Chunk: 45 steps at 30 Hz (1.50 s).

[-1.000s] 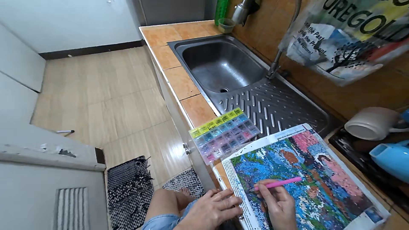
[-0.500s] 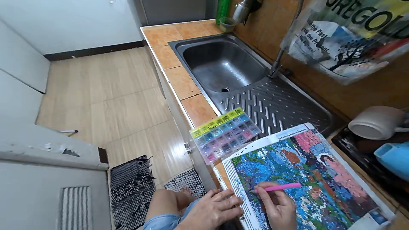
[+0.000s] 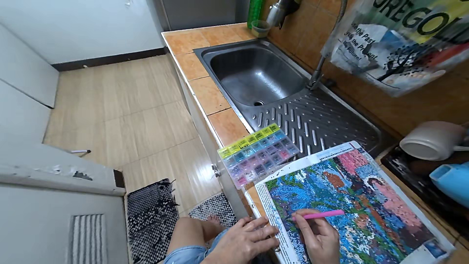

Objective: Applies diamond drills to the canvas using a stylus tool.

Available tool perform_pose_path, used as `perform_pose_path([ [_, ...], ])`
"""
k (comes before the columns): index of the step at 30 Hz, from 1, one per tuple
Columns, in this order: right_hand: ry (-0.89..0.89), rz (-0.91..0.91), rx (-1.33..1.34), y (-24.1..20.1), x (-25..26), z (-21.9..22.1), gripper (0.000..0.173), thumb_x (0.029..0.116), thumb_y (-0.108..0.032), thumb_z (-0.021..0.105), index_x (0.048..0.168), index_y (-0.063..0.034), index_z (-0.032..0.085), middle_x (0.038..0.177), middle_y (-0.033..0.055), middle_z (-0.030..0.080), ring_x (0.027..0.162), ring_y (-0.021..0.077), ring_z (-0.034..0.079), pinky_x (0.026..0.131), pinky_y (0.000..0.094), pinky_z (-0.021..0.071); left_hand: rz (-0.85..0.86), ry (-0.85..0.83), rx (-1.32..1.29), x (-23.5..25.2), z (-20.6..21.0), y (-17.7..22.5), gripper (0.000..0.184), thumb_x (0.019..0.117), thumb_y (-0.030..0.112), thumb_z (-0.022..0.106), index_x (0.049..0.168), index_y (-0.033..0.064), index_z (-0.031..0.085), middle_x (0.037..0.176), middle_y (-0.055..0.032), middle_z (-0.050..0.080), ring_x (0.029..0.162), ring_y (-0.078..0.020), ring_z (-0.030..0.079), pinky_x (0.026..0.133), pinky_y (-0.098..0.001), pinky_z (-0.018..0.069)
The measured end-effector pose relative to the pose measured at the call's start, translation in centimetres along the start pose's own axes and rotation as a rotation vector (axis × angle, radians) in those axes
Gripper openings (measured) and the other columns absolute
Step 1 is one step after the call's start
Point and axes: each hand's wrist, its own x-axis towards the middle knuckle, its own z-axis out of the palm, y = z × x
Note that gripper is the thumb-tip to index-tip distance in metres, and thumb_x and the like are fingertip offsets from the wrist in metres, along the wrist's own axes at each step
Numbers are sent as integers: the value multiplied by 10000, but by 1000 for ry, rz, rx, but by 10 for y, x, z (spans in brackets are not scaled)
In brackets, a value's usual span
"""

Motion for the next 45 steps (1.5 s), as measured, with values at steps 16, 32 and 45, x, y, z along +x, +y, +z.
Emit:
perform_pose_path([
  [16, -5, 15, 21, -1, -1, 4, 110, 926, -72, 636, 919, 29, 680, 878, -4, 728, 770, -50, 657, 717, 121, 557, 1, -14, -7, 0, -2, -1, 452, 858, -94, 609, 1202, 173, 731, 1359, -25, 673, 1346, -283, 567, 1049, -450, 495],
  [32, -3, -53, 21, 2, -3, 5, 125, 954, -114, 641, 915, -1, 677, 891, -8, 723, 796, -60, 654, 736, 107, 553, 11, -21, -2, 1, -2, -1, 451, 867, -96, 593, 1197, 180, 728, 1345, -28, 680, 1337, -284, 573, 1045, -450, 497],
  [45, -3, -220, 16, 8, -4, 8, 78, 989, -174, 659, 975, -101, 681, 969, -50, 712, 964, -48, 664, 868, 115, 548, 11, -16, -1, 1, -1, -1, 485, 819, -114, 620, 1192, 175, 732, 1350, -25, 677, 1333, -285, 577, 1027, -460, 508],
])
